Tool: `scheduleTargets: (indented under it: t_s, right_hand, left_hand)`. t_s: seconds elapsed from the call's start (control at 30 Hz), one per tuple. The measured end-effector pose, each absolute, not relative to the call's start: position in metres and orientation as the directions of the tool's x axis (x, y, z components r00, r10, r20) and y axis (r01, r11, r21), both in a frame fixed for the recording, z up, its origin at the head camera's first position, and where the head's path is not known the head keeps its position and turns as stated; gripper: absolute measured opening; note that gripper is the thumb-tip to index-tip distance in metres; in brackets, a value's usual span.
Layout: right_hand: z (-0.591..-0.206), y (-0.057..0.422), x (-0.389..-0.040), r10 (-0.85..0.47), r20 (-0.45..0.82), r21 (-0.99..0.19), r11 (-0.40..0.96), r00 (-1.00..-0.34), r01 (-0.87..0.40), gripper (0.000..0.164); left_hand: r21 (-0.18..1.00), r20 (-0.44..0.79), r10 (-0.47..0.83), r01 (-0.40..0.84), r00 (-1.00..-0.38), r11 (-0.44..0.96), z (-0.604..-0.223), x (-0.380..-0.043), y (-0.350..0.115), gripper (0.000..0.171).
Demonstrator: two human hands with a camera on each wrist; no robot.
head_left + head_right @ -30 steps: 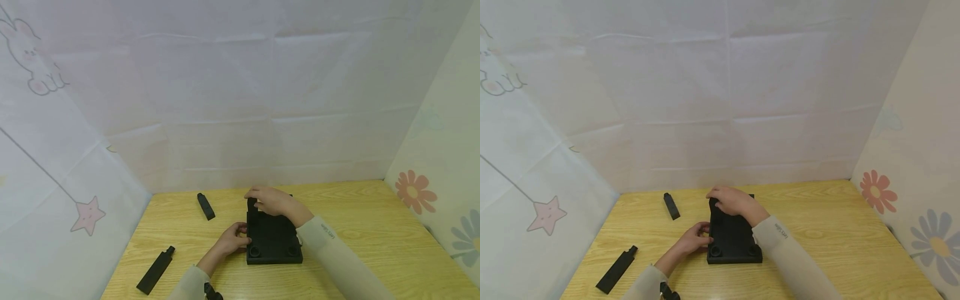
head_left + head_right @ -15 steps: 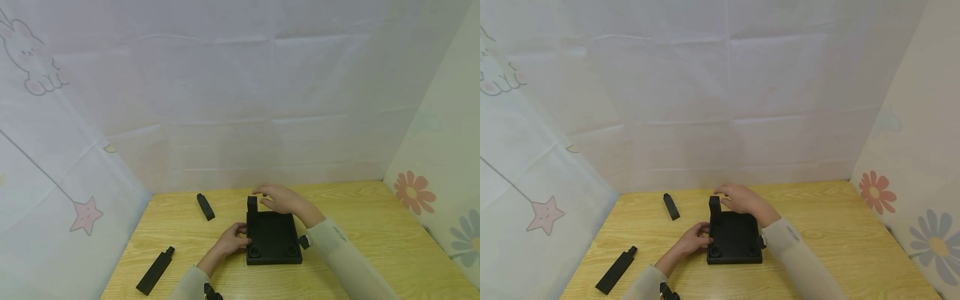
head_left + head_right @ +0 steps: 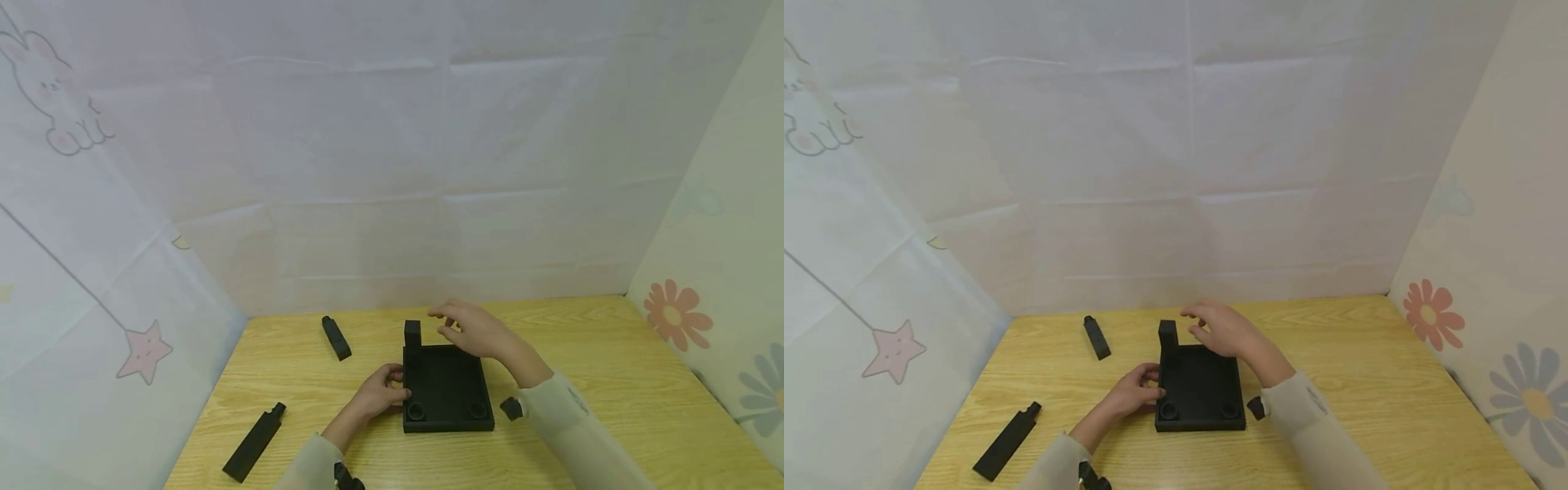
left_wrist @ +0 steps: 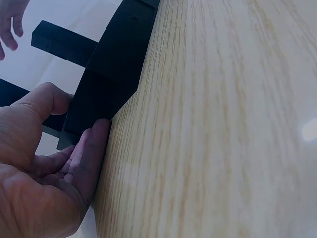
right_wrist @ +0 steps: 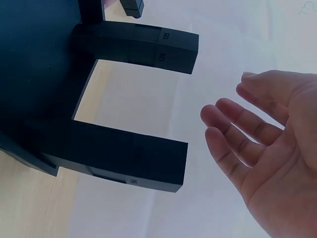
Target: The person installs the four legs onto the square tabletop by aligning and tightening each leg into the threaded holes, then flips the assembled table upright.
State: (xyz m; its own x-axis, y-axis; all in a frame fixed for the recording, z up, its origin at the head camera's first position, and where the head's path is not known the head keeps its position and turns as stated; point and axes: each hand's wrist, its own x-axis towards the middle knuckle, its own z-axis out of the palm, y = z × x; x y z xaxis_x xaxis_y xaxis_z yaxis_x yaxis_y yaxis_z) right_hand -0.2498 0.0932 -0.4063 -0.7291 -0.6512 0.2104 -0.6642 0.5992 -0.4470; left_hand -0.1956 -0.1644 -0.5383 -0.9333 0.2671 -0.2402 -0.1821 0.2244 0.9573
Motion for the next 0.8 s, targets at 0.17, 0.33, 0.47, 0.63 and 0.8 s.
scheduleTargets:
  t_s: [0.17,0.33,0.47,0.63,0.8]
  right_hand:
    - [-0.409,0.101,-0.245,-0.64,0.229,-0.472,0.586,-0.734,-0.659,0.036]
    - [-0.414,0.109,-0.241,-0.624,0.236,-0.485,0.589,-0.745,-0.647,0.038]
    - [-0.418,0.113,-0.235,-0.607,0.235,-0.488,0.602,-0.759,-0.632,0.038]
    - [-0.42,0.117,-0.228,-0.586,0.245,-0.494,0.611,-0.773,-0.619,0.038]
    - [-0.422,0.121,-0.222,-0.575,0.247,-0.524,0.597,-0.78,-0.607,0.039]
  left_hand:
    - [0.955,-0.251,0.261,-0.195,-0.932,0.222,-0.536,-0.194,-0.163,0.068]
    - [0.951,-0.245,0.258,-0.18,-0.935,0.251,-0.536,-0.194,-0.163,0.068]
    - [0.947,-0.237,0.256,-0.164,-0.937,0.276,-0.535,-0.195,-0.163,0.068]
    - [0.946,-0.222,0.252,-0.146,-0.942,0.29,-0.534,-0.195,-0.162,0.068]
    - [0.947,-0.218,0.249,-0.142,-0.944,0.29,-0.533,-0.194,-0.161,0.068]
